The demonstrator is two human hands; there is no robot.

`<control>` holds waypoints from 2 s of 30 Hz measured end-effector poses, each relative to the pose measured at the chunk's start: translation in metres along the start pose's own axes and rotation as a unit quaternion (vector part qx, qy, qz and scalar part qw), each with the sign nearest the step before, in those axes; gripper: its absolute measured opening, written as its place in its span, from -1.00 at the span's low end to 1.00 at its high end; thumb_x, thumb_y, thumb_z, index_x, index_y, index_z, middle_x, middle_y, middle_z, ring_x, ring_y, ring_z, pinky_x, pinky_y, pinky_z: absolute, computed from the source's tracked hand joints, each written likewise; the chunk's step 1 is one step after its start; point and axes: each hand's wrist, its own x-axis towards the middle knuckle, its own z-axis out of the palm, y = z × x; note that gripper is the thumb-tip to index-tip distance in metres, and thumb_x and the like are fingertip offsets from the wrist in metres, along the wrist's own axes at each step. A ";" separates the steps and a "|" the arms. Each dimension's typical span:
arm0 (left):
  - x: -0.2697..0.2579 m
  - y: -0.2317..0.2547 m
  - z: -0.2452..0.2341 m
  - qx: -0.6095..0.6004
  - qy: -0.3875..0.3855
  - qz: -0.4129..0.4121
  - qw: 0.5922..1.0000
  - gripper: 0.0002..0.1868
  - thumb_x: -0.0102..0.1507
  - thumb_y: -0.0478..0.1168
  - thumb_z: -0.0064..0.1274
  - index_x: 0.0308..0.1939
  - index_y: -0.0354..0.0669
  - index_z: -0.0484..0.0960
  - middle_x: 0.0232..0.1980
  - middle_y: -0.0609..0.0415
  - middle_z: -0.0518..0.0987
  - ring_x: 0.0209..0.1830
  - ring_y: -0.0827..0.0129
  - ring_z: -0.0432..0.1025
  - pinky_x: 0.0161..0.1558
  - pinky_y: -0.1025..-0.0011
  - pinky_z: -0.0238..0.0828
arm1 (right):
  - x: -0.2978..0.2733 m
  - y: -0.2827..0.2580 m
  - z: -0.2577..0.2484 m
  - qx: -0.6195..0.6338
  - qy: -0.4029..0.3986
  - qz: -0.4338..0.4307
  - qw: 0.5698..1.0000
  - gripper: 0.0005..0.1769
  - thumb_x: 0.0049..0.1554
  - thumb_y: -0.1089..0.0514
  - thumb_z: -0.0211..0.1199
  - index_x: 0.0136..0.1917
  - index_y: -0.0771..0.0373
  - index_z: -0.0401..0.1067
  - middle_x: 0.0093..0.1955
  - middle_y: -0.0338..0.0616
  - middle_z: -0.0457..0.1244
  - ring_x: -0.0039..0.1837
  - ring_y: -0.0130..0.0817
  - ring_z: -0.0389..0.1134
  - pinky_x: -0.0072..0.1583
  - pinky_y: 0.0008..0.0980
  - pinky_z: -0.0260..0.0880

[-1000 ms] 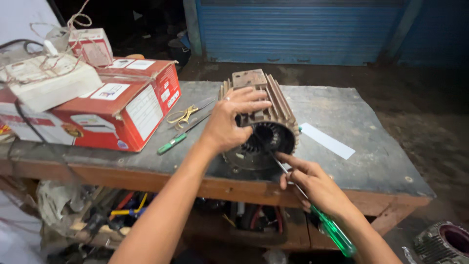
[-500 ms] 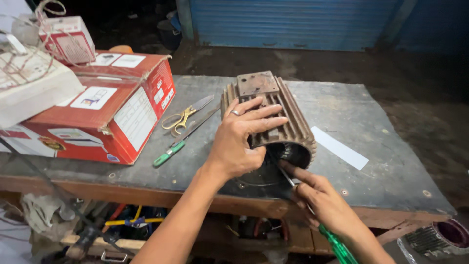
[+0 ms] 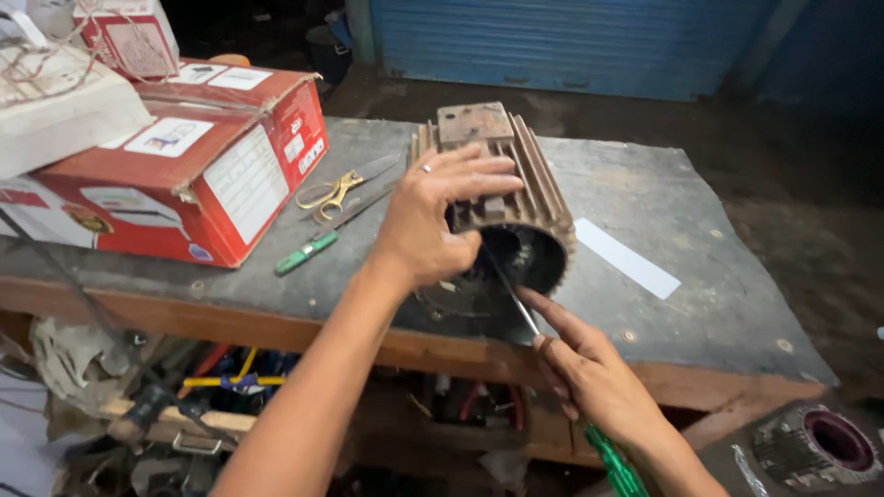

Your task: The person uses a screwdriver and pliers to manipulate and secure wires inside a motor casing, then uses the screwdriver to work on the exterior fins and inner components of the motor.

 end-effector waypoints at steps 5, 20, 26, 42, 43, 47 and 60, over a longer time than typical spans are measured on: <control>0.005 0.007 -0.003 -0.001 -0.015 -0.017 1.000 -0.42 -0.02 -0.34 0.22 0.10 0.15 0.71 0.35 0.07 0.56 0.47 0.09 0.35 0.47 0.19 0.22 | -0.032 0.025 -0.009 0.079 0.001 -0.051 0.996 -0.25 0.14 0.30 -0.09 0.60 -0.01 0.22 -0.28 -0.39 0.38 -0.54 -0.51 0.06 -0.49 -0.44 0.14; 0.008 0.014 -0.001 0.005 0.006 -0.060 0.998 -0.40 -0.13 -0.34 0.25 0.01 0.15 0.77 0.27 0.09 0.60 0.32 0.12 0.43 0.35 0.19 0.26 | -0.047 0.013 -0.023 -0.066 0.045 -0.014 0.997 -0.35 0.25 0.16 -0.05 0.59 -0.19 0.22 -0.26 -0.38 0.35 -0.51 -0.49 0.07 -0.46 -0.43 0.16; 0.006 0.024 0.002 0.019 0.023 -0.085 0.996 -0.38 -0.15 -0.36 0.23 0.01 0.16 0.78 0.25 0.16 0.61 0.32 0.14 0.46 0.33 0.19 0.27 | -0.050 0.015 -0.031 -0.117 0.069 0.015 0.991 -0.24 0.19 0.17 -0.04 0.61 -0.38 0.22 -0.42 -0.20 0.12 -0.44 -0.44 0.10 -0.33 -0.36 0.23; 0.006 0.025 0.004 0.023 0.011 -0.117 0.993 -0.38 -0.12 -0.36 0.23 0.03 0.20 0.75 0.30 0.21 0.57 0.41 0.18 0.38 0.33 0.29 0.33 | -0.067 -0.085 -0.039 -0.574 0.005 0.045 0.818 -0.29 0.27 0.17 0.01 0.62 -0.31 0.09 -0.42 0.03 0.34 -0.44 -0.30 0.20 -0.17 -0.19 0.38; 0.007 0.027 0.003 0.027 0.011 -0.122 0.992 -0.37 -0.13 -0.37 0.23 0.02 0.21 0.76 0.31 0.21 0.57 0.42 0.18 0.36 0.33 0.29 0.32 | -0.065 -0.081 -0.039 -0.583 0.005 0.033 0.812 -0.27 0.25 0.18 0.01 0.62 -0.32 0.08 -0.43 0.03 0.34 -0.43 -0.29 0.20 -0.17 -0.17 0.39; 0.008 0.033 0.002 0.027 0.005 -0.158 0.987 -0.39 -0.13 -0.35 0.26 0.00 0.26 0.76 0.31 0.26 0.56 0.41 0.23 0.36 0.30 0.31 0.31 | -0.055 -0.056 -0.041 -0.561 0.024 -0.080 0.823 -0.14 0.13 0.22 0.04 0.64 -0.27 0.01 -0.41 0.04 0.33 -0.39 -0.21 0.34 -0.13 -0.09 0.41; 0.006 0.031 0.002 0.034 0.016 -0.134 0.990 -0.26 -0.18 -0.50 0.00 0.01 0.25 0.76 0.30 0.25 0.58 0.45 0.24 0.33 0.33 0.31 0.30 | -0.017 -0.016 -0.029 -0.443 0.048 -0.093 0.890 -0.28 0.29 0.06 -0.05 0.67 -0.12 -0.09 -0.29 0.07 0.37 -0.45 -0.14 0.35 -0.16 -0.08 0.42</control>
